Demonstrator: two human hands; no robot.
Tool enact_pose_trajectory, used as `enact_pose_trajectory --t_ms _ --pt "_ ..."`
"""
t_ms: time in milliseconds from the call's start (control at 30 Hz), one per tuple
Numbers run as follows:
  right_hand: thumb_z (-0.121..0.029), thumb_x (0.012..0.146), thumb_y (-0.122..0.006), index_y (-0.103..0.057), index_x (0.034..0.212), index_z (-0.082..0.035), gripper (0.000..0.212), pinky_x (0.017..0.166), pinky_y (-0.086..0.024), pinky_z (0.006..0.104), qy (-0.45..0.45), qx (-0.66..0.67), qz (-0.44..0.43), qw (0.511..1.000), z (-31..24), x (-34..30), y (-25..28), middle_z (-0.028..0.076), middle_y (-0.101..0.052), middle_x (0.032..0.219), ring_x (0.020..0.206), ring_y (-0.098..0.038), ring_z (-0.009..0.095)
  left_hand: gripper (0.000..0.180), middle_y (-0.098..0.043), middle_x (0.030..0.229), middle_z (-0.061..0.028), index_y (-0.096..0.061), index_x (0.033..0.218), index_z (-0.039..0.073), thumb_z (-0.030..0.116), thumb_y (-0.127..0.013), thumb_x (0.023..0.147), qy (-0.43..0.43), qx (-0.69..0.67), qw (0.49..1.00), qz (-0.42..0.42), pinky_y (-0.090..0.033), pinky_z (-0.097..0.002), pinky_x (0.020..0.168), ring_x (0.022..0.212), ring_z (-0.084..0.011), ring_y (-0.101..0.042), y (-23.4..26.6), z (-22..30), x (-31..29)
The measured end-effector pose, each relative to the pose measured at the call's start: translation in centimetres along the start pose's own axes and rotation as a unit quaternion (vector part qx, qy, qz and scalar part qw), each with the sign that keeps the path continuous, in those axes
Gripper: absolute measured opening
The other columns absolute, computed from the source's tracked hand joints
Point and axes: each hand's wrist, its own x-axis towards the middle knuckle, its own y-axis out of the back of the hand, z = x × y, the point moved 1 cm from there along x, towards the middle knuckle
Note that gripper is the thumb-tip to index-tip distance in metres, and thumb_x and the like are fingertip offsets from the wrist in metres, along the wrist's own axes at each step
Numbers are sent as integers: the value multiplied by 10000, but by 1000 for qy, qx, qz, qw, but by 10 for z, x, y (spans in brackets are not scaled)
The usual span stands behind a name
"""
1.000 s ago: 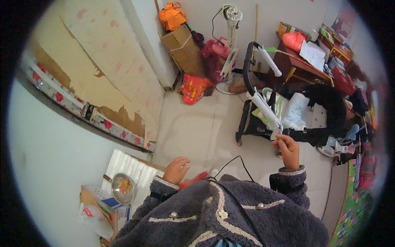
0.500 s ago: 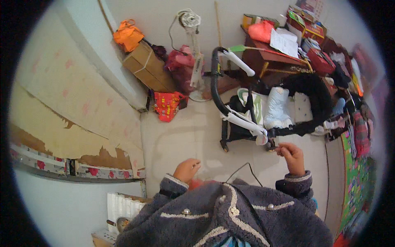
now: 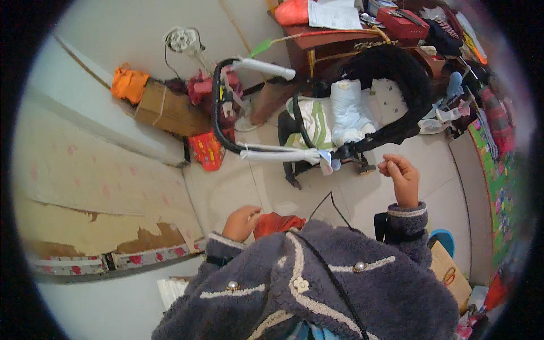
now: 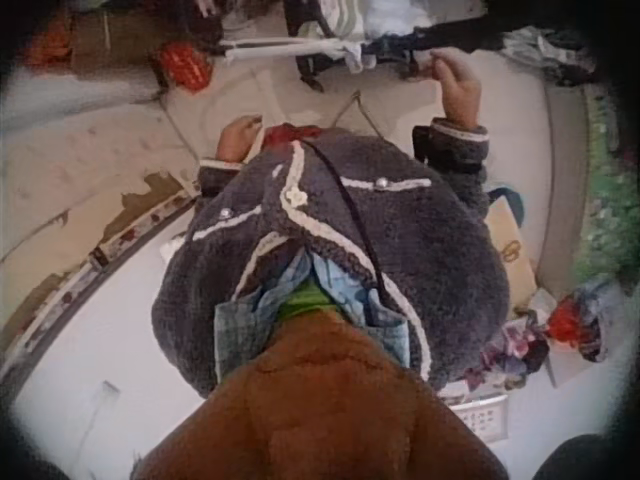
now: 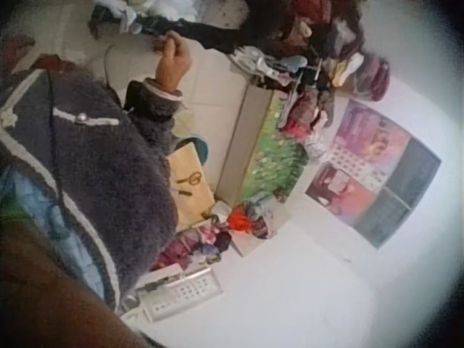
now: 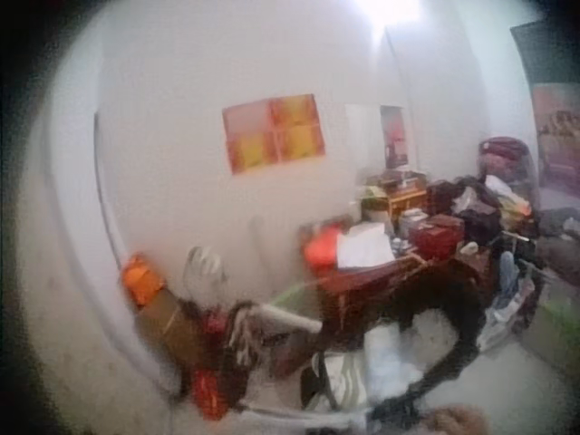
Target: The person picks up a pair of scissors and a pink hoodie from a cluttered room. They then sit on the floor and use the scissors to cut the drawstrings of the hoodie.
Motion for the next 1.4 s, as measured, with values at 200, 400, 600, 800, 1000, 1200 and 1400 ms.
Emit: enact_pose_trajectory --t_ms 200,400,600,800,1000,1200,1400 --pt "-133 901 -517 -601 990 34 208 719 -484 264 -36 13 49 998 10 -3 6 92 -647 838 761 -593 134 248 -637 927 -156 -635 985 19 211 -568 843 -7 -6 1000 -2 -475 -358 769 854 -308 -609 16 9 9" --pt "-147 902 -516 -605 863 37 207 704 -481 263 -10 -18 102 995 -18 -18 8 87 -648 798 732 -600 134 213 -643 910 -157 -646 955 18 177 -587 824 7 34 995 90 -482 -337 736 823 -284 -621 40 4 54" --pt "-141 896 -515 -601 784 33 224 693 -479 268 24 -72 135 988 -44 -31 8 93 -644 779 715 -590 142 223 -582 941 -136 -607 1004 4 104 -584 806 -21 -61 951 301 -474 -309 746 810 -234 -583 62 -26 77" --pt "-147 892 -529 -600 784 29 218 680 -468 262 23 -82 162 983 -49 -50 9 87 -641 774 705 -576 131 433 -512 1104 -162 -459 1192 -28 102 -595 802 20 -173 926 334 -469 -301 799 977 -222 -526 55 -78 110" --pt "-137 890 -529 -603 790 22 202 675 -465 261 23 -116 180 977 -52 -68 16 80 -637 769 699 -570 127 419 -552 1078 -144 -473 1175 -22 131 -609 809 102 -294 907 283 -484 -323 756 900 -222 -566 40 -76 133" --pt "-129 888 -525 -599 786 25 199 681 -464 259 12 -104 204 973 -49 -83 16 83 -633 765 710 -569 128 405 -567 989 -161 -529 1093 -17 152 -665 751 59 -146 940 302 -487 -336 684 877 -259 -575 47 -57 139" --pt "-126 876 -540 -608 796 33 191 679 -467 262 14 -125 162 979 -33 -77 -18 81 -635 762 713 -575 131 521 -549 1016 -208 -507 1137 -44 205 -696 720 17 -80 960 267 -484 -337 736 982 -331 -531 46 -69 143"
